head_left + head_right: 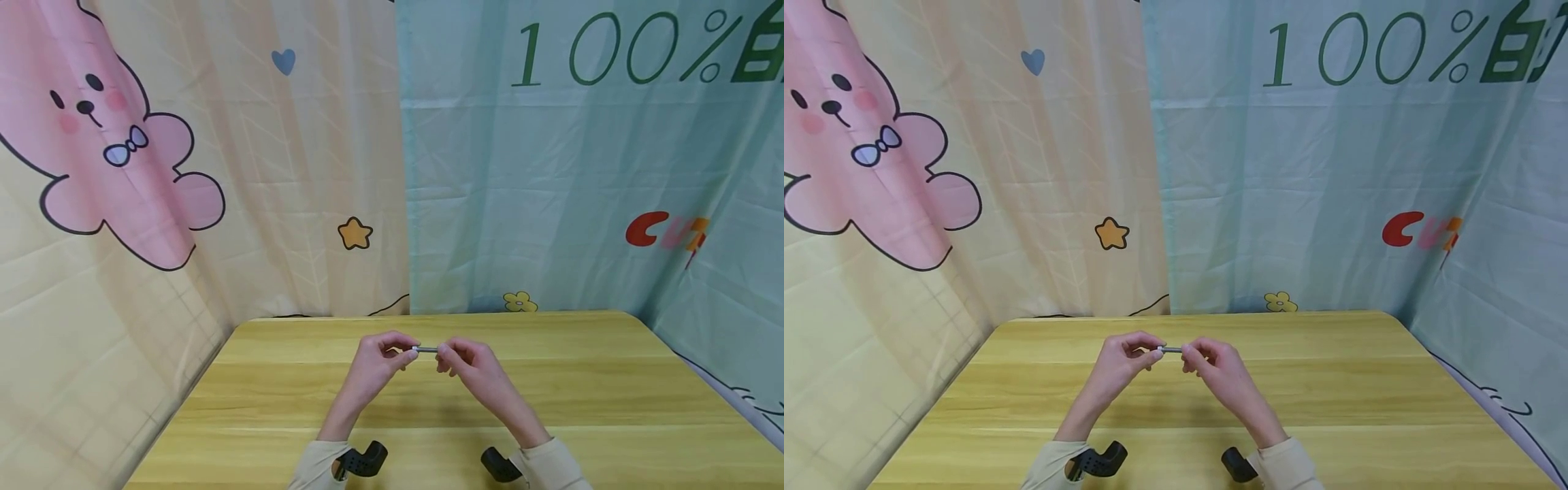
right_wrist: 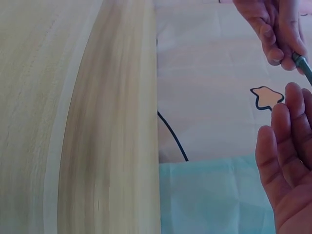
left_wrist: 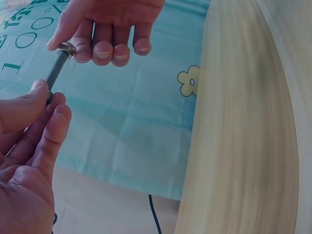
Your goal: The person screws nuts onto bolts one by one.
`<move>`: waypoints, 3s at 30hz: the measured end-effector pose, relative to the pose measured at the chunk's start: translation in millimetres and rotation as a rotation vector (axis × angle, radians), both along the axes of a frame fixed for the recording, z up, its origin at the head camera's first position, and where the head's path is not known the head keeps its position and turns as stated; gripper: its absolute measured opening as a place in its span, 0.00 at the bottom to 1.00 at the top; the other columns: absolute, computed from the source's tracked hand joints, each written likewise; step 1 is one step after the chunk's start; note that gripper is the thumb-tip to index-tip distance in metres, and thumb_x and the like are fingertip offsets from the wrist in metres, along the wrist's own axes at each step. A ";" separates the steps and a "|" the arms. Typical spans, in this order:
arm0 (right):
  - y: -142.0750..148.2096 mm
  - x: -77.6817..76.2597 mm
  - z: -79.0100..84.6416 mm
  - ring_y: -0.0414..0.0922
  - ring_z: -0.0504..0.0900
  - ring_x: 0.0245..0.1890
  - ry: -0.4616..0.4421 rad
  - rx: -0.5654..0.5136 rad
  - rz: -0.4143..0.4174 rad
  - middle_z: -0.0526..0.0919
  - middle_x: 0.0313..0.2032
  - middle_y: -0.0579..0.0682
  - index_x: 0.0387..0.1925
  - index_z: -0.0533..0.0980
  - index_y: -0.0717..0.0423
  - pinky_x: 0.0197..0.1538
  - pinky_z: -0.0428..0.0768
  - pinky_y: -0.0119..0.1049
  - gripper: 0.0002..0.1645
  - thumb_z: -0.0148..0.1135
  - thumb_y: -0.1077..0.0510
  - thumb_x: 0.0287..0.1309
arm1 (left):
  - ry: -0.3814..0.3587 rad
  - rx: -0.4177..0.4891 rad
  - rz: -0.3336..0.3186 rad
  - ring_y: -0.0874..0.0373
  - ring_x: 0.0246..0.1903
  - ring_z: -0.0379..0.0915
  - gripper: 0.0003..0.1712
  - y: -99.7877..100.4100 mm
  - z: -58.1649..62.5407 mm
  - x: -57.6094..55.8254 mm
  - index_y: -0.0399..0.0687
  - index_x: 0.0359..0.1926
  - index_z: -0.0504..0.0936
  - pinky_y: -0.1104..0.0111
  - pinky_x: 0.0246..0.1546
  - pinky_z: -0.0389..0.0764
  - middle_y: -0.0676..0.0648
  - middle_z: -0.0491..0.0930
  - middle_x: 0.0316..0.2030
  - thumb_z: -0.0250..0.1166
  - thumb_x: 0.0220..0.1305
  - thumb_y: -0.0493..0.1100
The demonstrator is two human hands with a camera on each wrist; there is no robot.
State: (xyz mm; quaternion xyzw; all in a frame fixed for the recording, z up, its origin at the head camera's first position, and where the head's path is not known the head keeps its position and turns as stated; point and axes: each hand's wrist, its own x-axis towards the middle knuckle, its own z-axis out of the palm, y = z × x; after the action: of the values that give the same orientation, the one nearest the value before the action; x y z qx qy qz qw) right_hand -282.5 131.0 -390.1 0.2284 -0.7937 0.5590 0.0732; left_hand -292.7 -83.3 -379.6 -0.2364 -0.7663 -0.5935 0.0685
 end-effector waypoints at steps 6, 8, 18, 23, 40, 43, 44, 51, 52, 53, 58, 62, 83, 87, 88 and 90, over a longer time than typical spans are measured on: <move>-1.0 1.5 0.7 0.49 0.79 0.39 -0.014 -0.006 -0.074 0.82 0.36 0.50 0.40 0.81 0.53 0.42 0.81 0.40 0.16 0.57 0.46 0.70 | 0.011 -0.002 0.016 0.54 0.28 0.77 0.06 0.6 -0.2 1.6 0.45 0.41 0.87 0.67 0.29 0.80 0.50 0.83 0.34 0.69 0.63 0.38; -0.2 1.6 1.3 0.48 0.79 0.42 0.018 -0.004 -0.074 0.82 0.42 0.51 0.47 0.80 0.50 0.43 0.81 0.41 0.14 0.61 0.47 0.67 | 0.015 0.004 0.024 0.53 0.28 0.77 0.06 0.5 -0.2 1.6 0.44 0.41 0.87 0.66 0.29 0.80 0.49 0.83 0.34 0.69 0.63 0.38; 1.7 -0.3 1.3 0.45 0.80 0.43 0.139 0.018 0.002 0.82 0.41 0.45 0.46 0.79 0.48 0.45 0.81 0.40 0.11 0.67 0.61 0.62 | -0.010 0.045 0.031 0.51 0.28 0.76 0.06 2.1 -0.3 2.3 0.41 0.41 0.87 0.69 0.28 0.78 0.46 0.83 0.35 0.69 0.62 0.35; 2.6 0.1 1.7 0.44 0.81 0.42 0.103 0.025 -0.012 0.83 0.40 0.43 0.45 0.80 0.46 0.44 0.81 0.39 0.09 0.65 0.53 0.64 | -0.003 0.036 0.021 0.56 0.27 0.76 0.06 2.3 -0.1 1.8 0.41 0.40 0.87 0.69 0.29 0.79 0.46 0.83 0.35 0.69 0.62 0.36; 1.0 0.4 0.9 0.47 0.79 0.39 0.003 0.014 -0.067 0.83 0.40 0.49 0.45 0.82 0.49 0.43 0.81 0.43 0.14 0.61 0.46 0.67 | 0.010 0.016 0.010 0.53 0.28 0.77 0.06 1.7 0.1 2.9 0.44 0.41 0.87 0.67 0.29 0.80 0.49 0.83 0.34 0.69 0.63 0.38; 1.6 0.3 1.5 0.47 0.79 0.44 0.045 0.001 -0.050 0.82 0.45 0.50 0.51 0.79 0.47 0.44 0.80 0.40 0.15 0.65 0.49 0.64 | 0.012 0.015 0.016 0.54 0.28 0.77 0.06 1.7 -0.2 2.2 0.42 0.41 0.87 0.67 0.29 0.80 0.49 0.83 0.34 0.69 0.63 0.37; 1.9 0.1 1.6 0.47 0.78 0.45 0.064 -0.003 -0.041 0.82 0.46 0.50 0.52 0.78 0.46 0.45 0.80 0.39 0.16 0.66 0.51 0.64 | 0.011 0.018 0.017 0.53 0.28 0.77 0.06 1.7 -0.1 2.1 0.42 0.41 0.87 0.67 0.29 0.80 0.49 0.83 0.34 0.69 0.63 0.37; 3.0 -1.5 1.1 0.45 0.80 0.44 0.126 0.007 -0.009 0.82 0.42 0.46 0.47 0.78 0.46 0.45 0.80 0.40 0.12 0.67 0.59 0.62 | 0.007 0.031 0.022 0.49 0.28 0.77 0.05 1.3 -0.2 1.3 0.42 0.40 0.87 0.70 0.29 0.79 0.48 0.83 0.34 0.69 0.62 0.36; 3.1 -1.2 1.2 0.45 0.80 0.44 0.124 0.009 -0.009 0.82 0.42 0.45 0.46 0.79 0.46 0.45 0.80 0.40 0.11 0.67 0.58 0.62 | 0.009 0.030 0.022 0.50 0.28 0.77 0.05 1.4 -0.2 1.3 0.42 0.40 0.87 0.69 0.29 0.80 0.48 0.83 0.34 0.69 0.62 0.36; 3.1 -1.1 1.2 0.45 0.80 0.43 0.122 0.011 -0.010 0.82 0.41 0.44 0.46 0.79 0.46 0.44 0.80 0.41 0.10 0.67 0.56 0.63 | 0.011 0.029 0.021 0.51 0.28 0.77 0.05 1.5 -0.2 1.3 0.42 0.40 0.87 0.68 0.29 0.80 0.48 0.83 0.34 0.69 0.62 0.36; 2.9 0.0 1.2 0.44 0.81 0.40 0.098 0.019 -0.022 0.84 0.38 0.44 0.43 0.81 0.49 0.43 0.80 0.40 0.09 0.65 0.52 0.64 | 0.007 0.032 0.013 0.48 0.29 0.77 0.06 1.5 -0.3 1.6 0.42 0.40 0.87 0.65 0.30 0.81 0.46 0.82 0.34 0.69 0.62 0.37; 2.4 0.8 1.4 0.46 0.82 0.38 0.074 0.022 -0.030 0.84 0.34 0.44 0.40 0.81 0.50 0.42 0.80 0.40 0.08 0.62 0.50 0.66 | 0.000 0.030 0.007 0.52 0.28 0.76 0.06 1.4 0.2 2.4 0.42 0.40 0.87 0.68 0.30 0.80 0.46 0.82 0.34 0.70 0.62 0.38; 5.7 -2.1 0.0 0.44 0.82 0.40 0.109 0.015 0.020 0.84 0.40 0.47 0.47 0.79 0.51 0.39 0.81 0.38 0.11 0.66 0.56 0.63 | 0.007 0.029 0.007 0.57 0.27 0.74 0.05 1.5 0.4 2.7 0.45 0.40 0.87 0.68 0.28 0.79 0.49 0.82 0.34 0.69 0.62 0.38; 6.1 -1.8 -1.4 0.48 0.83 0.39 0.088 0.021 0.019 0.84 0.38 0.46 0.45 0.80 0.51 0.39 0.81 0.39 0.11 0.65 0.52 0.63 | 0.002 0.016 0.014 0.57 0.27 0.74 0.05 1.8 -0.7 2.5 0.45 0.39 0.87 0.70 0.28 0.79 0.49 0.82 0.34 0.69 0.62 0.37; 6.0 -1.6 -1.5 0.48 0.83 0.39 0.078 0.020 0.018 0.85 0.37 0.46 0.45 0.80 0.51 0.40 0.81 0.39 0.11 0.65 0.51 0.64 | 0.002 0.013 0.016 0.57 0.27 0.74 0.05 1.9 -1.0 2.5 0.45 0.39 0.87 0.70 0.28 0.79 0.49 0.82 0.34 0.69 0.62 0.37; 5.6 -1.2 -1.7 0.48 0.83 0.38 0.054 0.022 0.008 0.85 0.36 0.46 0.43 0.81 0.52 0.40 0.82 0.40 0.11 0.64 0.50 0.65 | 0.001 0.011 0.017 0.57 0.27 0.74 0.05 2.0 -1.3 2.8 0.44 0.39 0.87 0.69 0.28 0.79 0.48 0.82 0.34 0.70 0.62 0.37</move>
State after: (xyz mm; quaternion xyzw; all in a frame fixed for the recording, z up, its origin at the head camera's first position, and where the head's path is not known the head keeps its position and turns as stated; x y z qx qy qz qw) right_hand -283.7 136.6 -391.8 0.2474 -0.7966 0.5442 0.0897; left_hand -289.9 -81.2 -380.9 -0.2300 -0.7650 -0.5968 0.0750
